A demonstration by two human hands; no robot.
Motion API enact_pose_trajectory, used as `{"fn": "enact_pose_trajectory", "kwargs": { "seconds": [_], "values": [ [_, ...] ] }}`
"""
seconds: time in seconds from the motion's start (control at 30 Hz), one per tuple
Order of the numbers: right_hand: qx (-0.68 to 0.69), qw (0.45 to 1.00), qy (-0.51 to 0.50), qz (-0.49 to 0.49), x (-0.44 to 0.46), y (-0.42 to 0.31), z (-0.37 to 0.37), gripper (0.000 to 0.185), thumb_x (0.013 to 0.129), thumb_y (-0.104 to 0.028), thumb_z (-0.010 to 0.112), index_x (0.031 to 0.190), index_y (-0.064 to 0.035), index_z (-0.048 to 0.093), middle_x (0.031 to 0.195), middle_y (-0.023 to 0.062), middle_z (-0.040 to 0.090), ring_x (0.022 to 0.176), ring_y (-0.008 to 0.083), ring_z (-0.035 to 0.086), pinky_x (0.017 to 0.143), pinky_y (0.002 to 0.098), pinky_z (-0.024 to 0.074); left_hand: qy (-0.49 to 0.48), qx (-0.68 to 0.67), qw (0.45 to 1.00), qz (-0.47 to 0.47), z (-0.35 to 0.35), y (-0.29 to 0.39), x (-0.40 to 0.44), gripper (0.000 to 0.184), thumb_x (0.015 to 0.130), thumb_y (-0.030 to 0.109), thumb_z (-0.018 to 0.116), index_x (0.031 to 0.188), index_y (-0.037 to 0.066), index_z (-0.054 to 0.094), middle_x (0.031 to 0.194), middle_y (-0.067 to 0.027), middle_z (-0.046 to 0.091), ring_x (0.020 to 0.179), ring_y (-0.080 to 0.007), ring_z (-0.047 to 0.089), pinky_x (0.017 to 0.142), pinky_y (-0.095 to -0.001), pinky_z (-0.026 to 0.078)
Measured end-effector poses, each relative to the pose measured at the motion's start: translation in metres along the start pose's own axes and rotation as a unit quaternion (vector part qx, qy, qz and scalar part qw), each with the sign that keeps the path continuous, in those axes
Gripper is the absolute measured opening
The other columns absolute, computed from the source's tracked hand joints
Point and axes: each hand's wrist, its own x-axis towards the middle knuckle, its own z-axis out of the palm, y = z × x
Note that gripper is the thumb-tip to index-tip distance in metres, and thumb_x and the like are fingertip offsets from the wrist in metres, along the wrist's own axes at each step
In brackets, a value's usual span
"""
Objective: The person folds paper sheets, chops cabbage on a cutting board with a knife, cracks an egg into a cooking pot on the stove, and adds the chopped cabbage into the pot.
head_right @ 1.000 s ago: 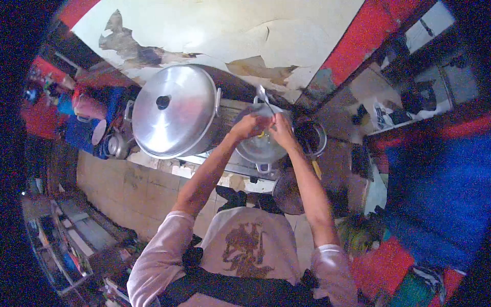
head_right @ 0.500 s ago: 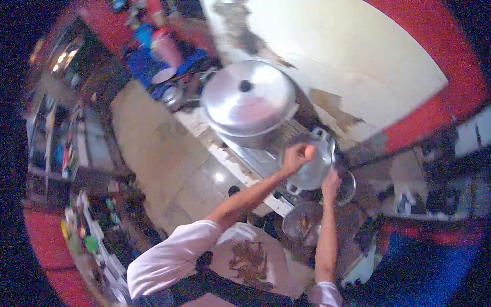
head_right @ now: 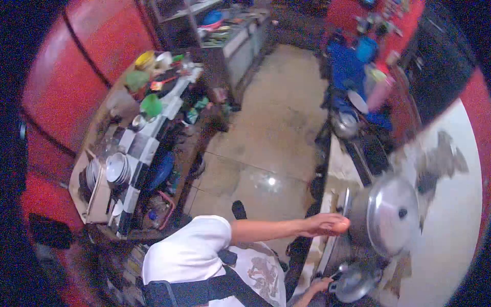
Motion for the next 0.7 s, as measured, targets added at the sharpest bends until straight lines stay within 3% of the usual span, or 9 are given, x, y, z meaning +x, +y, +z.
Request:
{"fn": "enact_pose_trajectory", "kwargs": {
  "seconds": [0.03, 0.13, 0.17, 0.2, 0.33, 0.4, 0.43, 0.5, 0.7],
  "values": [
    [-0.066, 0.995, 0.0, -0.073, 0.001, 0.001, 0.058, 0.049, 0.092, -0.049, 0.039, 0.06, -0.0123, 0.038, 0.045, -0.0002, 0.031, 0.036, 0.0111, 0.034, 0.033, 0.0277, 0.0307, -0.008, 0.173, 0.971, 0.164, -0.033, 0.037, -0.034, 0.041, 0.084, 0.024, 0.063, 0.121, 0.009, 0.051, 0.118, -0.0048, 0.051, 0.104, -0.0159, 0.053, 0.092, -0.0324, 0.045],
    [-0.23, 0.928, -0.208, -0.207, -0.011, -0.008, 0.219, 0.04, 0.093, -0.033, 0.04, 0.066, -0.0049, 0.046, 0.059, 0.0041, 0.047, 0.055, 0.0156, 0.047, 0.052, 0.0305, 0.0402, 0.13, -0.002, 0.972, 0.196, -0.082, 0.128, -0.151, 0.042, 0.086, 0.026, 0.059, 0.123, 0.009, 0.048, 0.116, -0.0049, 0.053, 0.104, -0.0171, 0.054, 0.093, -0.0337, 0.045],
    [-0.284, 0.845, -0.264, -0.368, -0.068, -0.063, 0.299, 0.035, 0.093, -0.029, 0.039, 0.074, -0.0021, 0.052, 0.068, 0.0049, 0.051, 0.066, 0.018, 0.049, 0.061, 0.0316, 0.0407, 0.138, -0.005, 0.959, 0.246, -0.115, 0.151, -0.191, 0.042, 0.086, 0.026, 0.059, 0.123, 0.009, 0.048, 0.116, -0.0055, 0.053, 0.103, -0.017, 0.054, 0.091, -0.0339, 0.046],
    [-0.195, 0.868, -0.408, -0.204, -0.131, -0.122, 0.372, 0.031, 0.092, -0.024, 0.039, 0.079, 0.0, 0.054, 0.072, 0.0056, 0.051, 0.075, 0.0162, 0.049, 0.07, 0.0316, 0.04, 0.15, -0.013, 0.945, 0.291, -0.143, 0.16, -0.23, 0.041, 0.086, 0.026, 0.059, 0.122, 0.009, 0.048, 0.116, -0.006, 0.053, 0.102, -0.0168, 0.054, 0.09, -0.0342, 0.047],
    [-0.258, 0.663, -0.627, -0.318, -0.277, -0.191, 0.606, 0.029, 0.094, -0.021, 0.042, 0.083, 0.003, 0.054, 0.071, 0.008, 0.051, 0.071, 0.0146, 0.047, 0.066, 0.0301, 0.04, 0.335, -0.05, 0.837, 0.43, -0.138, 0.197, -0.354, 0.038, 0.086, 0.025, 0.058, 0.119, 0.008, 0.05, 0.113, -0.0077, 0.054, 0.096, -0.0184, 0.056, 0.084, -0.0316, 0.049],
    [-0.181, 0.597, -0.687, -0.373, -0.366, -0.214, 0.696, 0.033, 0.094, -0.025, 0.043, 0.084, 0.0034, 0.057, 0.069, 0.0113, 0.053, 0.067, 0.0157, 0.048, 0.063, 0.0314, 0.0393, 0.394, -0.078, 0.787, 0.468, -0.143, 0.187, -0.389, 0.036, 0.087, 0.025, 0.057, 0.118, 0.008, 0.051, 0.113, -0.0084, 0.055, 0.095, -0.0194, 0.057, 0.082, -0.0304, 0.049],
    [-0.191, 0.555, -0.701, -0.406, -0.417, -0.241, 0.726, 0.03, 0.093, -0.023, 0.044, 0.095, 0.0025, 0.06, 0.078, 0.0225, 0.06, 0.07, 0.0316, 0.058, 0.063, 0.0382, 0.0432, 0.39, -0.082, 0.761, 0.513, -0.151, 0.179, -0.401, 0.037, 0.086, 0.025, 0.057, 0.118, 0.008, 0.051, 0.112, -0.0093, 0.055, 0.095, -0.0206, 0.057, 0.081, -0.0304, 0.049],
    [-0.149, 0.5, -0.716, -0.465, -0.506, -0.265, 0.789, 0.03, 0.093, -0.025, 0.045, 0.09, 0.0006, 0.06, 0.069, 0.0196, 0.06, 0.063, 0.0388, 0.057, 0.058, 0.0417, 0.0438, 0.418, -0.092, 0.695, 0.578, -0.145, 0.184, -0.413, 0.037, 0.086, 0.025, 0.057, 0.118, 0.008, 0.05, 0.111, -0.0115, 0.056, 0.093, -0.0228, 0.057, 0.079, -0.0308, 0.049],
    [-0.158, 0.454, -0.744, -0.465, -0.667, -0.247, 0.908, 0.025, 0.087, -0.022, 0.049, 0.086, -0.0026, 0.066, 0.073, 0.0232, 0.061, 0.07, 0.0379, 0.061, 0.065, 0.0448, 0.0464, 0.479, -0.12, 0.587, 0.642, -0.158, 0.213, -0.411, 0.036, 0.087, 0.027, 0.056, 0.117, 0.007, 0.051, 0.11, -0.0111, 0.056, 0.092, -0.0213, 0.057, 0.078, -0.0307, 0.048]
  ]
}}
